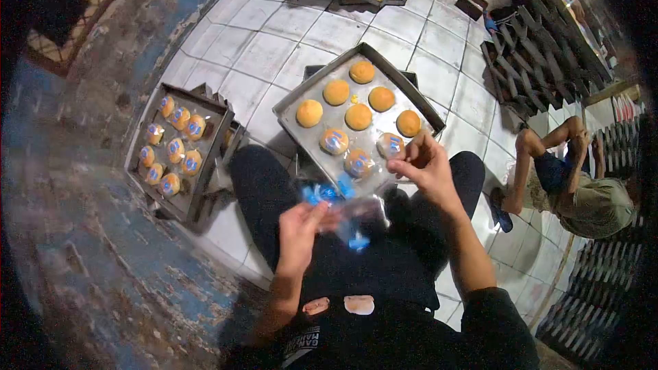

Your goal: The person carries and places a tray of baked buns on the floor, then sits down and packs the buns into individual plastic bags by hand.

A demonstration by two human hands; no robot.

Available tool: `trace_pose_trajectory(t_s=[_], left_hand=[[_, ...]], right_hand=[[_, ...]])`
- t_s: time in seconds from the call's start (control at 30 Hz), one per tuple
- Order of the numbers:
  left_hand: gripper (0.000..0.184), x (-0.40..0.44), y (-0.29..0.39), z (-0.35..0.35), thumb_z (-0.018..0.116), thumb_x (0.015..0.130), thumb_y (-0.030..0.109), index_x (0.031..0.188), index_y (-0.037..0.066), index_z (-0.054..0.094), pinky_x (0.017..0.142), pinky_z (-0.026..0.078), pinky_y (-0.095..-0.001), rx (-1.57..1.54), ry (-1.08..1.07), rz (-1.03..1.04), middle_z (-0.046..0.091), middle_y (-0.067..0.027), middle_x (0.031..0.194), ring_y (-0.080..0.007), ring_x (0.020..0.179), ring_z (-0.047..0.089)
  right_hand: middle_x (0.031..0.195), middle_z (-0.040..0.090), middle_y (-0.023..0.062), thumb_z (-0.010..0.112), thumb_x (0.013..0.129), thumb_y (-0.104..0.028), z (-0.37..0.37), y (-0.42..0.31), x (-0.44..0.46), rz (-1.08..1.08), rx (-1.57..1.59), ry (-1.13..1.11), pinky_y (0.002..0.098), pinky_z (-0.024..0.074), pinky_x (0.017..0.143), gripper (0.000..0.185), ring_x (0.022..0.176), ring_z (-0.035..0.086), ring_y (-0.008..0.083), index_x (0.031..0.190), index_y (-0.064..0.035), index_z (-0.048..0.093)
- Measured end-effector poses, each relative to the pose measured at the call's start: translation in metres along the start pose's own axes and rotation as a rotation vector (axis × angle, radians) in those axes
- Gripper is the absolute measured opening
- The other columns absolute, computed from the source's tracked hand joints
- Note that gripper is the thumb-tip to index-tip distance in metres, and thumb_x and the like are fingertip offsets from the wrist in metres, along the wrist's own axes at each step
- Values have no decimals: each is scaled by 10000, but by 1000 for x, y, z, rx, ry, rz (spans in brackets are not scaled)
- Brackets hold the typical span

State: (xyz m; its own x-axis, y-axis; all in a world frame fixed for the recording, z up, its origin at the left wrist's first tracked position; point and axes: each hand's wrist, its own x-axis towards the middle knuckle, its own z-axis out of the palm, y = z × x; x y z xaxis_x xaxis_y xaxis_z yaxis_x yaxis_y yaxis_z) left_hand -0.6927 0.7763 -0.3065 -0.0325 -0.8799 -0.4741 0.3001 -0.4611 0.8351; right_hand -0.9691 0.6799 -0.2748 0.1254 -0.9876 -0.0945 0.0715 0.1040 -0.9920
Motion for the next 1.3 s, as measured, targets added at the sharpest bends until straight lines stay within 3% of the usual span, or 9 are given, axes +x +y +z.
trace_pose_trajectory(t_s=[0.17, 0.3, 0.47, 0.63, 0.9, 1.03, 1.1, 1.2, 1.3], left_hand=[[197, 21, 15, -14, 718, 1013, 156, 1114, -11, 694, 766, 626, -342, 67, 149, 46, 765, -135, 1010, -213, 845, 753], [207, 22, 19, -24, 713, 1004, 124, 1144, -25, 677, 775, 617, -334, 24, 178, 56, 742, -114, 1004, -197, 858, 735], [237, 19, 23, -22, 733, 989, 101, 1171, -39, 672, 778, 614, -348, -13, 223, -3, 738, -120, 1026, -197, 856, 732], [229, 29, 24, -17, 726, 1007, 150, 1161, -11, 672, 762, 624, -348, -17, 249, 15, 741, -103, 1009, -176, 809, 717], [246, 33, 19, -21, 692, 1039, 190, 1196, 5, 653, 790, 645, -347, -93, 80, -3, 752, -131, 1066, -185, 891, 746], [302, 26, 12, -15, 709, 1018, 138, 1267, -14, 631, 808, 640, -356, -205, 58, -31, 753, -158, 1100, -221, 936, 758], [356, 16, 15, -14, 721, 1007, 137, 1309, -13, 607, 816, 642, -362, -237, 38, -36, 753, -161, 1110, -231, 951, 760], [785, -1, 32, -34, 802, 921, 138, 1552, -3, 356, 930, 626, -425, -183, -355, -184, 680, -204, 1297, -298, 1062, 741], [826, 2, 31, -52, 813, 901, 105, 1573, 12, 342, 1035, 563, -424, -93, -687, -230, 658, -172, 1351, -281, 1184, 691]], right_hand=[[1082, 735, 128, 810, 954, -242, -26, 51, 69, -9, -77, -321, 345, 592, 865, 355, 984, 721, 183, 1152, -3, 637], [1295, 702, 256, 799, 861, -560, -116, 161, 167, 200, -877, 53, 439, 531, 1031, 704, 1177, 694, 382, 1235, 29, 704], [1150, 701, 318, 779, 838, -556, -176, 298, 192, 359, -1210, 518, 534, 541, 953, 758, 1098, 692, 469, 1336, -16, 594], [1124, 700, 282, 828, 794, -375, -122, 239, 157, 238, -923, 252, 562, 556, 892, 844, 1083, 678, 498, 1443, -96, 368], [1347, 608, 71, 691, 1021, -396, 5, 38, 73, 63, 396, -77, 312, 485, 1038, 591, 1207, 591, 164, 1492, -77, 528], [1397, 591, 111, 731, 1003, -343, 46, 5, 19, -69, 453, 10, 335, 465, 1095, 648, 1260, 583, 185, 1519, -38, 484], [1431, 570, 167, 772, 978, -258, 52, -14, -1, -155, -69, -204, 371, 441, 1142, 726, 1331, 553, 202, 1565, -25, 413], [1358, 611, 169, 821, 934, -202, 32, -40, -8, -43, -186, -437, 379, 473, 1115, 703, 1297, 594, 213, 1484, -17, 423], [1266, 651, 132, 857, 902, -251, 29, -49, -12, 133, -61, -660, 346, 518, 1044, 650, 1211, 642, 202, 1357, -23, 454]])
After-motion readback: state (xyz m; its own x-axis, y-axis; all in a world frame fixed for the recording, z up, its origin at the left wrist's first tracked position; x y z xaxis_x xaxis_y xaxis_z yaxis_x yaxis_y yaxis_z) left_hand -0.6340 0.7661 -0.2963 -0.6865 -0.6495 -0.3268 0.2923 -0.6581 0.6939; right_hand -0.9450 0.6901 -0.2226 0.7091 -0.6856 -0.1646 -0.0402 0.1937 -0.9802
